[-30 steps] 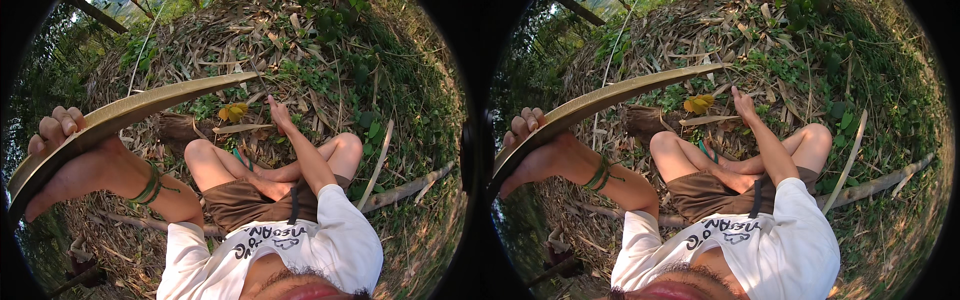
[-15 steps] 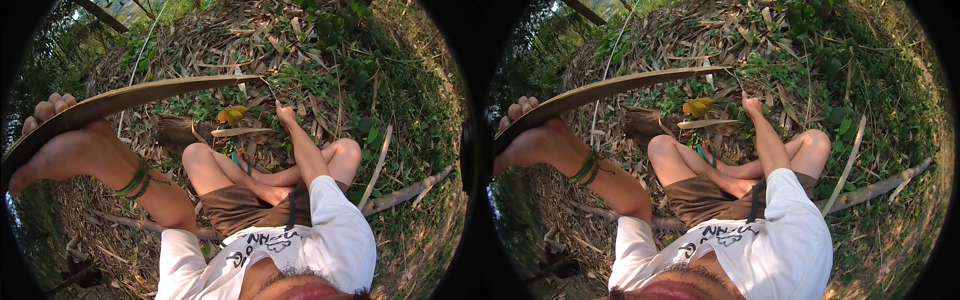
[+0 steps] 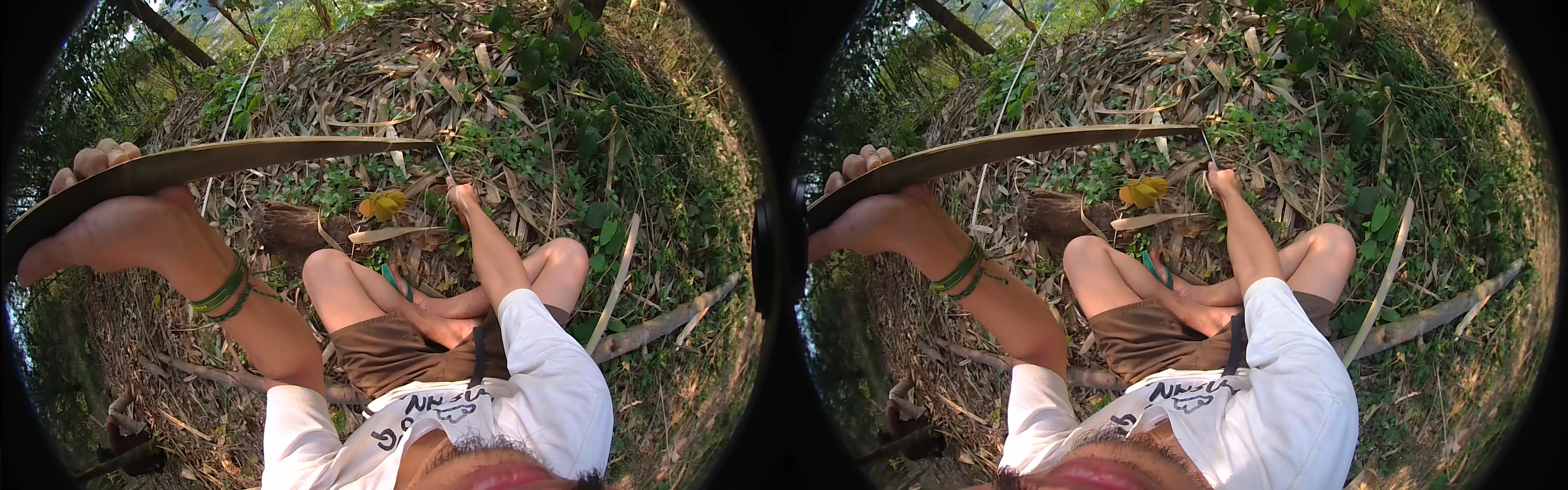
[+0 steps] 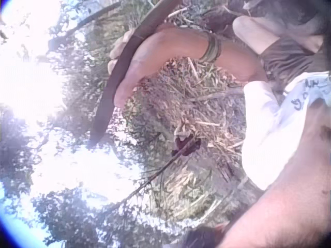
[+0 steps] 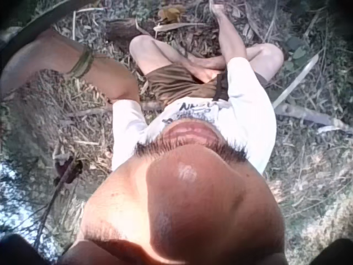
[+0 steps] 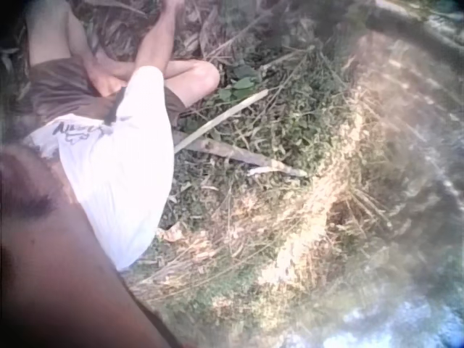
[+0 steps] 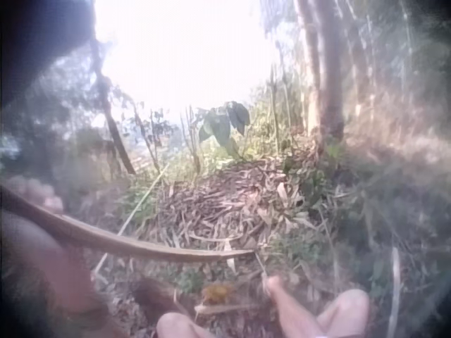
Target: The person scrapes and peels a long section of bamboo with a machete while sitting on the ground in a wooded area.
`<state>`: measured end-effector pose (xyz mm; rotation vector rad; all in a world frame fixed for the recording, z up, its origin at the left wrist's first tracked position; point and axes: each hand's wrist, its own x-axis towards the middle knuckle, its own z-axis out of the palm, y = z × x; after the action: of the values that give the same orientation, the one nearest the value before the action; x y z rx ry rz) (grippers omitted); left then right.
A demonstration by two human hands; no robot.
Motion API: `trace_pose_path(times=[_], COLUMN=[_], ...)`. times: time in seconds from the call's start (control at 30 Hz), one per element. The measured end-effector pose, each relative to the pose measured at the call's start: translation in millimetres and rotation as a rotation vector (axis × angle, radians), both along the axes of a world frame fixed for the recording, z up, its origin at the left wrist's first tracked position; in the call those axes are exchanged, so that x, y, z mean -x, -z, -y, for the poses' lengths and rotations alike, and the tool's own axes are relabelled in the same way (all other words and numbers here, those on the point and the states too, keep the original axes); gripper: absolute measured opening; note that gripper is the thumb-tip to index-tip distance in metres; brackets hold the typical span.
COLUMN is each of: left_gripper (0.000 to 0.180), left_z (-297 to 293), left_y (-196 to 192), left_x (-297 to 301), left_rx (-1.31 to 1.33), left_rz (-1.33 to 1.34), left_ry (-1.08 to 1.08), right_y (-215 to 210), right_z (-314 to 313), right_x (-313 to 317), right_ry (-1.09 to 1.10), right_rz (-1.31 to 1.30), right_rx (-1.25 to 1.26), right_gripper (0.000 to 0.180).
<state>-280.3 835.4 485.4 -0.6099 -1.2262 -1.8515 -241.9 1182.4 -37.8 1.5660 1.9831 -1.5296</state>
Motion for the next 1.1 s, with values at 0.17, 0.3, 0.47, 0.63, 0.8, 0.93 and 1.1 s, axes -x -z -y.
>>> trace_pose_path(times=[0.17, 0.3, 0.47, 0.63, 0.8, 0.93, 1.1], left_gripper=[0.078, 0.075, 0.073, 0.071, 0.072, 0.071, 0.071], left_z=[-1.1, -10.6, 13.5, 46.2, 46.7, 18.8, 30.7], left_y=[-1.8, -2.1, -19.6, -76.3, -83.0, -65.3, -65.0], left_x=[-8.9, -18.6, -40.1, -90.4, -67.8, -52.9, -44.7], left_rx=[-0.115, -0.174, -0.215, -0.134, -0.112, -0.182, -0.117], left_rz=[0.071, 0.093, 0.043, -0.057, 0.015, 0.141, 0.035], left_ry=[-0.125, -0.067, 0.021, 0.018, 0.113, -0.085, -0.002], right_y=[-46.2, -82.7, -124.9, -148.5, -159.0, -188.1, -185.2], right_z=[78.4, 98.7, 118.0, 117.8, 124.6, 141.8, 162.9], right_x=[-9.9, -43.8, -85.8, -127.0, -136.8, -123.5, -93.9], right_ry=[0.008, 0.054, 0.036, 0.084, 0.037, -0.039, -0.142], right_rz=[-0.255, -0.412, -0.558, -0.705, -0.708, -0.801, -1.02], right_rx=[0.253, 0.278, 0.267, 0.25, 0.276, 0.276, 0.109], right_gripper=[0.059, 0.055, 0.054, 0.06, 0.063, 0.059, 0.059])
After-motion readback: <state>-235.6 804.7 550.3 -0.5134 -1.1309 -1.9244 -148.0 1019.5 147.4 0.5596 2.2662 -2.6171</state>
